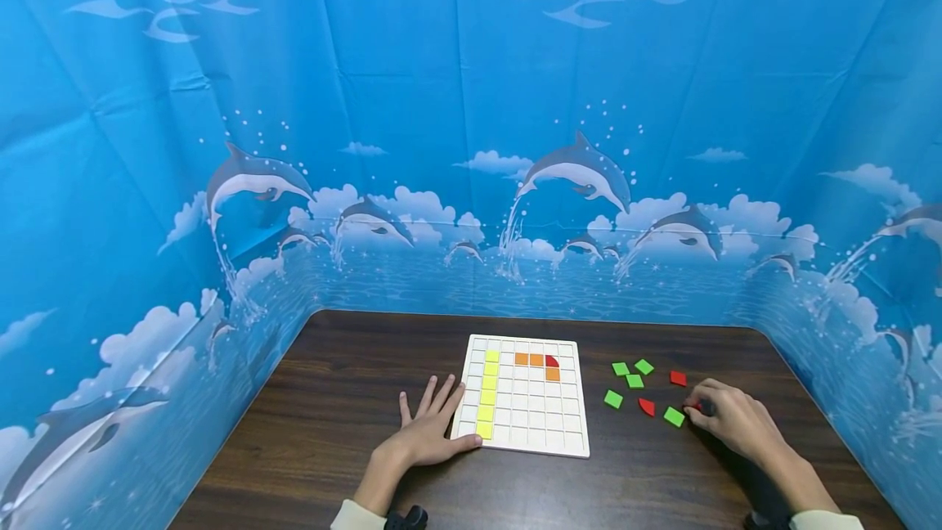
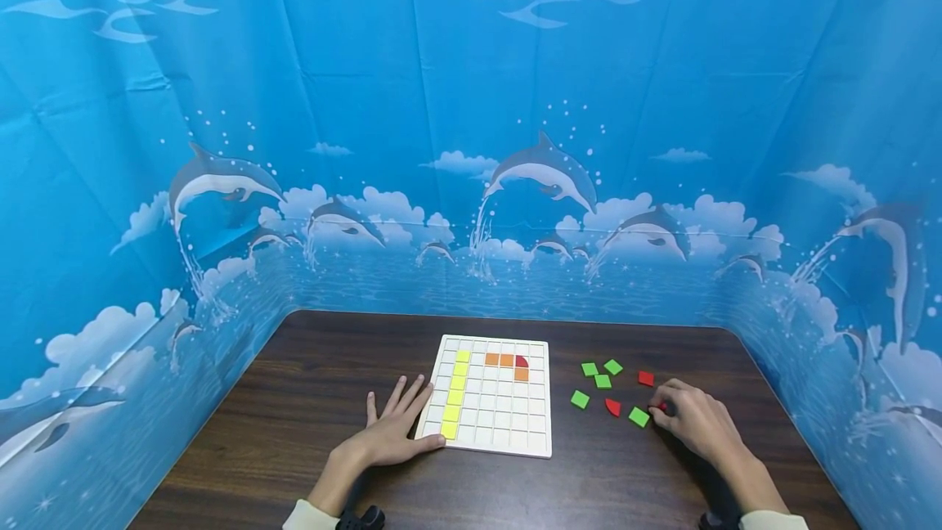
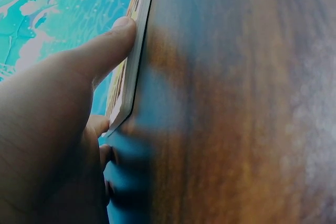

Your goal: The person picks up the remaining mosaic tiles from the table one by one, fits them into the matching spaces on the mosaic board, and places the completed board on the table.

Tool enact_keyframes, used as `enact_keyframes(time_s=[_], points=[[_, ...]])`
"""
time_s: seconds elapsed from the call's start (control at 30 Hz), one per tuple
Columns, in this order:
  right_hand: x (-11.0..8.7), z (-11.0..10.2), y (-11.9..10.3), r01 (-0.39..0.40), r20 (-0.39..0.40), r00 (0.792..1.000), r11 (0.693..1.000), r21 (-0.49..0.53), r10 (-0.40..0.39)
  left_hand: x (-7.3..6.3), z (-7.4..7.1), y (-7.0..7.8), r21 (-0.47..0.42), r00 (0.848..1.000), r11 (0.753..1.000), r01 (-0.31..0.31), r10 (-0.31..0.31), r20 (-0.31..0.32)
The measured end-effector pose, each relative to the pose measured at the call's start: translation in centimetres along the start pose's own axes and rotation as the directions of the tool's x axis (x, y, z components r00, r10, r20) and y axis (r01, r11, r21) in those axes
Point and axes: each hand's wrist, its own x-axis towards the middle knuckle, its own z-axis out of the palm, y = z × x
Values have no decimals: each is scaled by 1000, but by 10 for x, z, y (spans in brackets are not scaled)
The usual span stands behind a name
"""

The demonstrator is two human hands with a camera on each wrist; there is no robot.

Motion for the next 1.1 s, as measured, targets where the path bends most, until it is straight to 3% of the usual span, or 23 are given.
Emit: enact_keyframes(time_s=[0.2,0.53,0.8,1.1], points=[[-1,1,-5,16,-30,999,1000,-2,-16,-2,-4,3,-4,1000,1000,-8,8,0],[1,4,-16,67,-109,992,998,-10,-68,8,11,-12,12,1000,1000,0,0,-23],[5,5,-28,121,-159,980,993,1,-119,-2,-4,5,-18,1000,1000,-8,8,-4],[10,7,-41,177,-209,962,984,0,-173,-3,-7,7,-22,1000,1000,-9,9,2]])
